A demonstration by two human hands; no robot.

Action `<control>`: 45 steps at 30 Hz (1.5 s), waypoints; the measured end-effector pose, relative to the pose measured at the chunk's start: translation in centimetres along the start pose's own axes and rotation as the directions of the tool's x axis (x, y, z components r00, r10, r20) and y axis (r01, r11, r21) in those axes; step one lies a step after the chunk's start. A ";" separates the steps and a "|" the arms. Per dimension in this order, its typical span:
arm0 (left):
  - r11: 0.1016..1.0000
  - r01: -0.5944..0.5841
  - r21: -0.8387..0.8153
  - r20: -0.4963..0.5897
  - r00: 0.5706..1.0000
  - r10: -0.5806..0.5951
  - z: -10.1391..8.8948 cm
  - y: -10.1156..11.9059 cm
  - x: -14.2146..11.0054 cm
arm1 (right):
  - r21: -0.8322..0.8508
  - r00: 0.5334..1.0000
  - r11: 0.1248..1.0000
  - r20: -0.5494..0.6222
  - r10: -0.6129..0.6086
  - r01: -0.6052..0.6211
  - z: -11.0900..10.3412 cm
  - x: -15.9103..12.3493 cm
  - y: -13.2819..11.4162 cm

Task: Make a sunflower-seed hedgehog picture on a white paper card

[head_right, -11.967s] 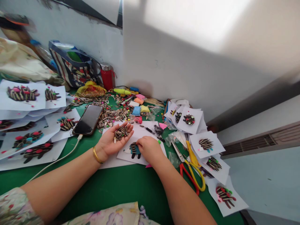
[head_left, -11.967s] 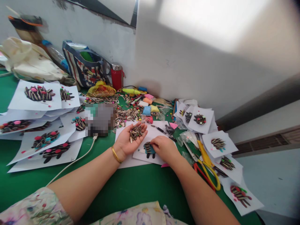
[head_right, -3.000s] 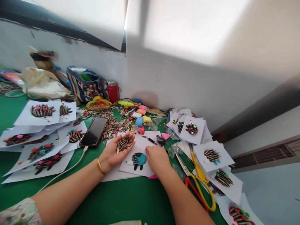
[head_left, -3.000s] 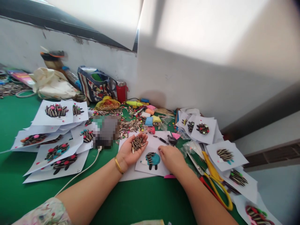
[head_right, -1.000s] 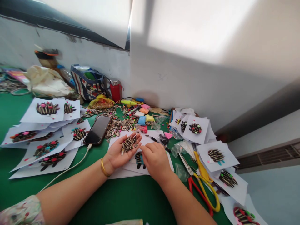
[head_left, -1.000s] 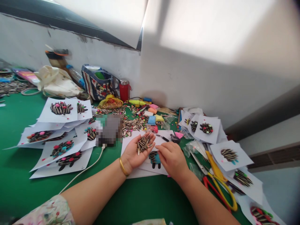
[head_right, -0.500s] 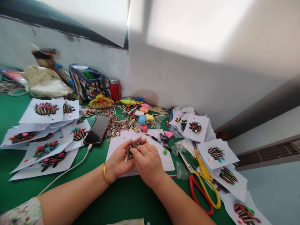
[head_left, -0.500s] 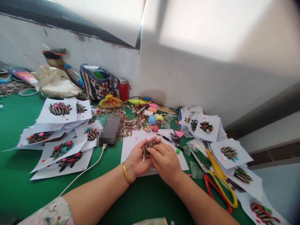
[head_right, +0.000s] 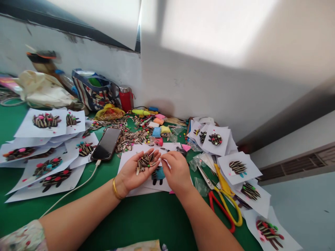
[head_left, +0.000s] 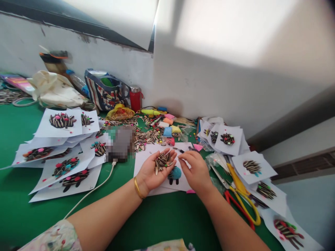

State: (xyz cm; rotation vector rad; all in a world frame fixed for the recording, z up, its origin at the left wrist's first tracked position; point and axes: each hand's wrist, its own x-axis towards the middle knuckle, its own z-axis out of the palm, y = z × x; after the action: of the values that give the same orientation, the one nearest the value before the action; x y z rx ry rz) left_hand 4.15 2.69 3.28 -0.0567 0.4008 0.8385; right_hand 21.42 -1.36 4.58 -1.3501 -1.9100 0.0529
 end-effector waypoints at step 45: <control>0.977 -0.209 0.040 -0.124 0.969 0.212 -0.4 2.7 1.5 | -0.273 0.848 0.951 0.461 0.262 -0.146 1.3 -0.2 2.1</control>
State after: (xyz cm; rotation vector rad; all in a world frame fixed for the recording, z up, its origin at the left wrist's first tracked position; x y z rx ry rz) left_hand 2.98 5.48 2.61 -0.0439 0.5448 1.0421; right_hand 22.28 -0.12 2.60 -1.8331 -2.2296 0.3237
